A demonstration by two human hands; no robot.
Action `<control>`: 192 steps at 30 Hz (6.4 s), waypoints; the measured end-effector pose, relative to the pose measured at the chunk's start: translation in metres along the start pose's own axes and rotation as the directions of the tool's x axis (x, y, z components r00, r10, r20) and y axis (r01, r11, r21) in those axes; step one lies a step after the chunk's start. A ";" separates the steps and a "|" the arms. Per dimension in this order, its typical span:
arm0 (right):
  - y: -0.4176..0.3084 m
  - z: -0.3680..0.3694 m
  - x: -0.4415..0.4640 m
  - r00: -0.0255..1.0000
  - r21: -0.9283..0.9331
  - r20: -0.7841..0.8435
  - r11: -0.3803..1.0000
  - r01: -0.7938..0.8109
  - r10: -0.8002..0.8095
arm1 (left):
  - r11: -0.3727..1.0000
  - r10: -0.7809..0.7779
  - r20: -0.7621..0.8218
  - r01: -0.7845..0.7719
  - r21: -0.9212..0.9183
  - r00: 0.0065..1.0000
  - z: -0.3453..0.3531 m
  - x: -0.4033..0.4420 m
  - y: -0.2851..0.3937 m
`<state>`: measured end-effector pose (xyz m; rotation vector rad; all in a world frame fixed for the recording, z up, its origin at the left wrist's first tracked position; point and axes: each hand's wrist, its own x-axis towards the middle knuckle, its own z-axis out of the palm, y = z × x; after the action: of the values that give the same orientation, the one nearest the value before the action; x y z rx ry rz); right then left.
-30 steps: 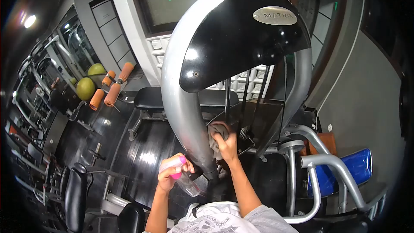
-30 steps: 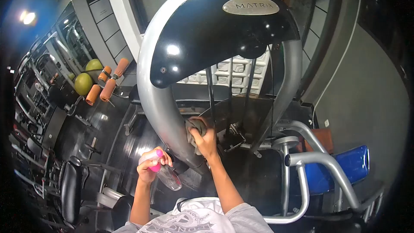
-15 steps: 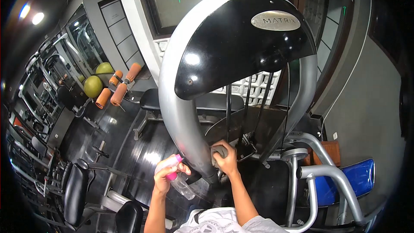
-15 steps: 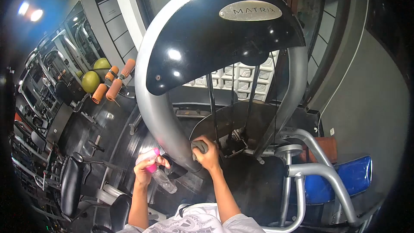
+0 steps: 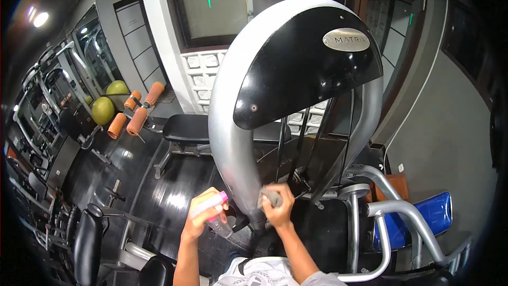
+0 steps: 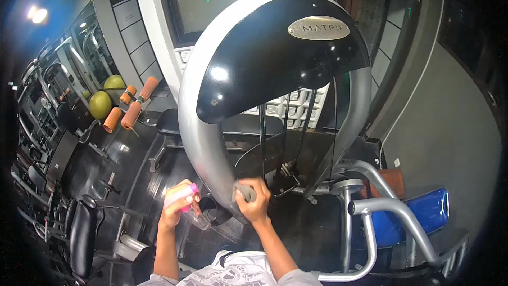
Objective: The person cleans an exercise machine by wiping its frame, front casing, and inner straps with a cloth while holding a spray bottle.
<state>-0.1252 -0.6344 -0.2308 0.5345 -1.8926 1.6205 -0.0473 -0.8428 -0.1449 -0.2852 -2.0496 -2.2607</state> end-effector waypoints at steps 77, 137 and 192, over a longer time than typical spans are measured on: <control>-0.087 0.022 0.114 0.925 0.251 -0.215 0.933 -0.257 0.313 | 0.972 0.227 0.427 -0.230 -0.043 0.875 -0.060 0.070 0.042; -0.174 0.043 0.144 0.692 -0.638 0.610 0.279 0.718 -0.386 | 0.957 0.259 0.473 -0.158 -0.242 0.842 -0.062 0.094 0.057; -0.156 -0.042 0.201 0.623 -0.529 0.564 0.343 0.776 -0.542 | 0.904 0.198 0.389 -0.014 -0.428 0.900 -0.009 0.137 0.071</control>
<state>-0.1688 -0.6071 0.0218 1.0413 -1.9132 0.1387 -0.1692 -0.8496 -0.0502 -0.9771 -1.6053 -2.7316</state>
